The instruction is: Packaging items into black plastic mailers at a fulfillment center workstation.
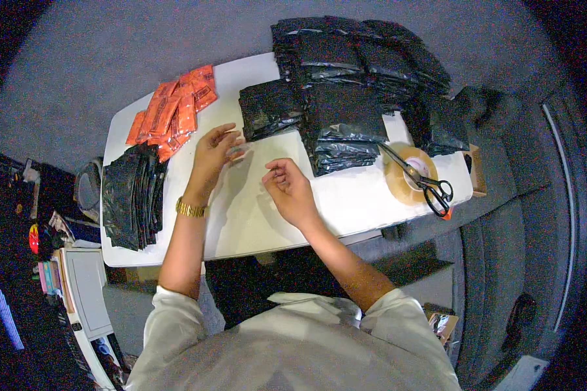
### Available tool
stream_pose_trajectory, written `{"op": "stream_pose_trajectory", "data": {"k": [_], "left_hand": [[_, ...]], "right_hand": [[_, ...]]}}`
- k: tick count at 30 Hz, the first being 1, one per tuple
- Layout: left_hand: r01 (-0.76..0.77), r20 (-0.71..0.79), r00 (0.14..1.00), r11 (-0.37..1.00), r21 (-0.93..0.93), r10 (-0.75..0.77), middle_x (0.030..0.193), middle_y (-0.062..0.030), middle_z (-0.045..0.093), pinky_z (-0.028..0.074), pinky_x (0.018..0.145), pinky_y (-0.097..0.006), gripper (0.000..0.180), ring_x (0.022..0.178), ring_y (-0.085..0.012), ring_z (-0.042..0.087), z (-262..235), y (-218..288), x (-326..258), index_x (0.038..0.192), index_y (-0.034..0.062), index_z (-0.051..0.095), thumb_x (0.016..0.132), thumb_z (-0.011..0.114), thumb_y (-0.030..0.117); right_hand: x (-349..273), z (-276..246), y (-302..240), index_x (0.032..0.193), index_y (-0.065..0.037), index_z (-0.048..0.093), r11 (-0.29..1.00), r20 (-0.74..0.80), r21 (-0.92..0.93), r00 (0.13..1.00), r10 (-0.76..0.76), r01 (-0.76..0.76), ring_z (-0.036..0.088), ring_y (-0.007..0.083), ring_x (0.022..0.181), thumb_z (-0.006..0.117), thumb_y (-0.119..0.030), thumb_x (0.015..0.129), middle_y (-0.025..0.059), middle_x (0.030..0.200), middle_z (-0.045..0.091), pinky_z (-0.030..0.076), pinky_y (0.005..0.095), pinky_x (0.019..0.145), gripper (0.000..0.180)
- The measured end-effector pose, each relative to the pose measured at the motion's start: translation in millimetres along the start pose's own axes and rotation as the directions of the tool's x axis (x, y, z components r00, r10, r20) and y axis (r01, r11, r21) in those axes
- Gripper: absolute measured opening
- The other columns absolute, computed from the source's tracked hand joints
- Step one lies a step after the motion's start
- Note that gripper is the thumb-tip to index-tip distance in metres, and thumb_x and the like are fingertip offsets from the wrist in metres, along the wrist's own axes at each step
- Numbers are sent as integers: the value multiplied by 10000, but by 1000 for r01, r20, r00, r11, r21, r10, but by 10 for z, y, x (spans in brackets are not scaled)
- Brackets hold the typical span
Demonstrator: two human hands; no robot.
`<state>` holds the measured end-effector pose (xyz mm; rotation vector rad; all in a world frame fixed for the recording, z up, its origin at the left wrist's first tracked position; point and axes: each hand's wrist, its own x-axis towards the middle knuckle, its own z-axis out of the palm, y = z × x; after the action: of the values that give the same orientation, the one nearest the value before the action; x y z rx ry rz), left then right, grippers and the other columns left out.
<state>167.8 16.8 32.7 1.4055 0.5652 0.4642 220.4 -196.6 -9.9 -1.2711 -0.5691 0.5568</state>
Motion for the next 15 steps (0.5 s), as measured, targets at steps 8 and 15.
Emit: {"op": "stream_pose_trajectory", "data": {"k": [8,15], "left_hand": [[-353,-204,848,807,474,490,556,-31,495,238,522,-363,520,511,-132,320,-662,-83,-498,670,-9,430,1083,659,207],[-572,-76,656,560,599,751,671,-131,532,380,650,-449,322,705,-328,501,-952,-193,-522,692,15,540,1003,573,88]], "right_hand": [[361,391,-126,905,-4,689,908,172,-418,983,61,17,446,106,533,752,-227,1029,12,581,578,382,327,529,262],[1315,1203,96,1074,-8,717,826,138,-563,984,109,-12,652,174,575,780,-443,981,79,618,671,518,349,560,449]]}}
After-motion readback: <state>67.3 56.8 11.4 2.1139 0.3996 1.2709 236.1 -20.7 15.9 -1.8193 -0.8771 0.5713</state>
